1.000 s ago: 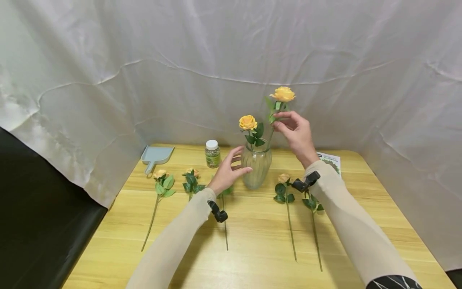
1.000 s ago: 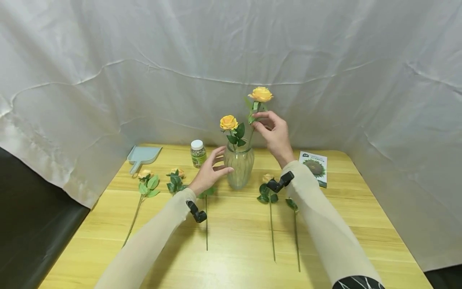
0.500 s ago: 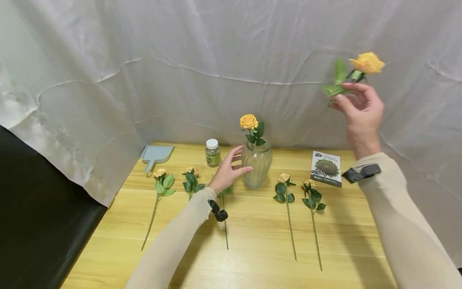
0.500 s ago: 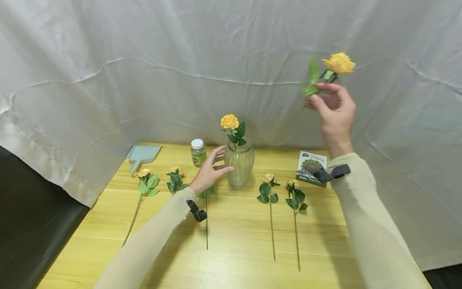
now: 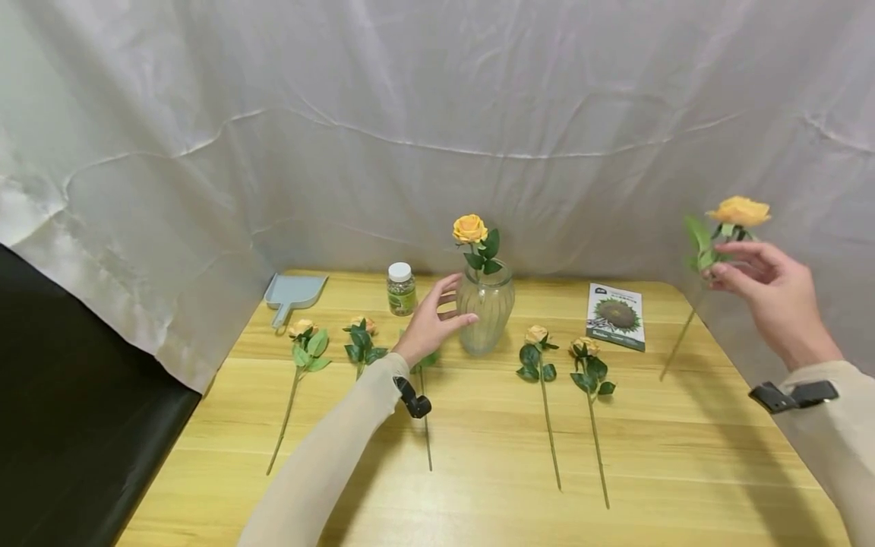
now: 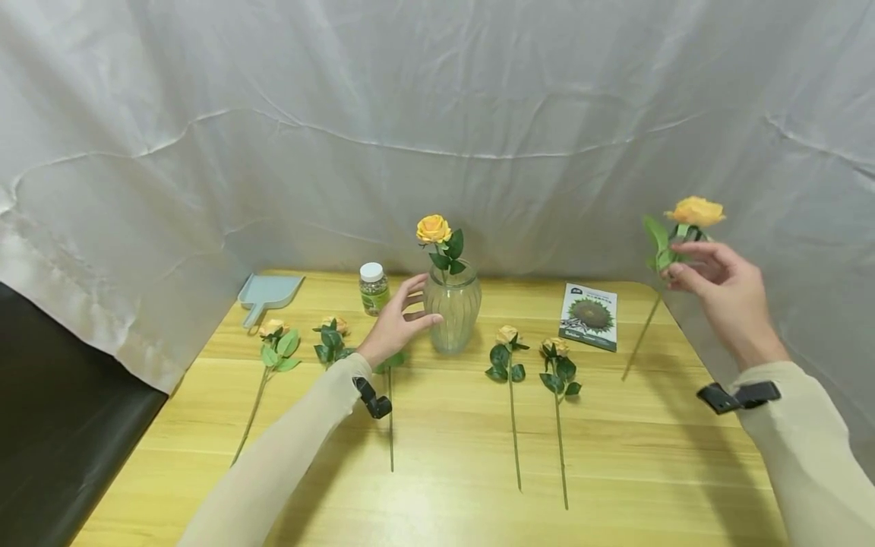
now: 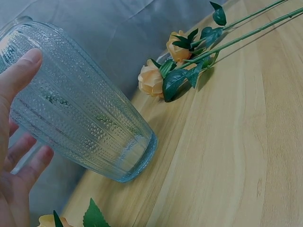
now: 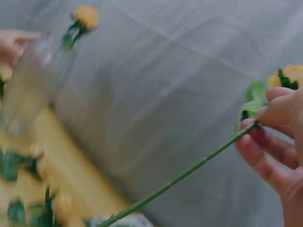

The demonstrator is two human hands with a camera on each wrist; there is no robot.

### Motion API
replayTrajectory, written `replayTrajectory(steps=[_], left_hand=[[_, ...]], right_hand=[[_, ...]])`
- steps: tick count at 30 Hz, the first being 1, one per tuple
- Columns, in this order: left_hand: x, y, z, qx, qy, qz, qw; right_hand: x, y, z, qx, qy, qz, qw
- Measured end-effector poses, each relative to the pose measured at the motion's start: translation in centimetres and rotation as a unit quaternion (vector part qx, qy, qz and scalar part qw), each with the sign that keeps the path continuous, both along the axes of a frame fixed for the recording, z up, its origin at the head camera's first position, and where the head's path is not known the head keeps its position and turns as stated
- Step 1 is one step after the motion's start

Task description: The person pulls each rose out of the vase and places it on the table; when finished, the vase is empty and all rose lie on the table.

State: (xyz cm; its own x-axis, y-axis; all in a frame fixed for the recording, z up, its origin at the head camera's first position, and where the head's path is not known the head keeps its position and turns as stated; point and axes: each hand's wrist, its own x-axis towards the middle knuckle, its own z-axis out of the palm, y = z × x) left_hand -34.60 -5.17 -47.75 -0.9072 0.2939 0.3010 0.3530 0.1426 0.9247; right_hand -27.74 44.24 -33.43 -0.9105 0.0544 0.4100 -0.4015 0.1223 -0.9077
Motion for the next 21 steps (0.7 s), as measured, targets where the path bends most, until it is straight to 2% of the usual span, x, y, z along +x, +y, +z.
replayTrajectory(steps=[2, 4, 5, 7, 9, 13, 16, 21], left_hand=[[0.0, 0.0, -0.1, 0.003, 0.002, -0.001, 1.0], [-0.1, 0.0, -0.2, 0.006, 0.003, -0.001, 1.0], [-0.1, 0.1, -0.2, 0.007, 0.003, -0.001, 1.0], [-0.1, 0.1, -0.3, 0.01, 0.001, -0.002, 1.0], [0.0, 0.1, -0.3, 0.009, -0.002, -0.002, 1.0], [0.0, 0.1, -0.2, 0.01, -0.005, -0.002, 0.9999], [0.0, 0.0, -0.2, 0.01, -0.002, 0.0, 1.0], [0.0, 0.0, -0.3, 0.009, -0.002, -0.002, 1.0]], right_hand=[[0.8, 1.3, -1.3, 0.104, -0.039, -0.028, 0.9934], [1.5, 2.3, -2.8, 0.199, -0.071, -0.046, 0.9762], [1.8, 2.8, -3.6, 0.234, -0.087, -0.046, 0.9674], [2.4, 3.6, -5.5, 0.271, -0.108, -0.032, 0.956], [2.8, 4.3, -7.3, 0.287, -0.124, -0.009, 0.9499], [3.4, 5.0, -10.6, 0.287, -0.151, 0.039, 0.9452], [3.6, 4.6, -12.5, 0.287, -0.171, 0.066, 0.9402], [3.8, 3.3, -14.8, 0.275, -0.22, 0.098, 0.9306]])
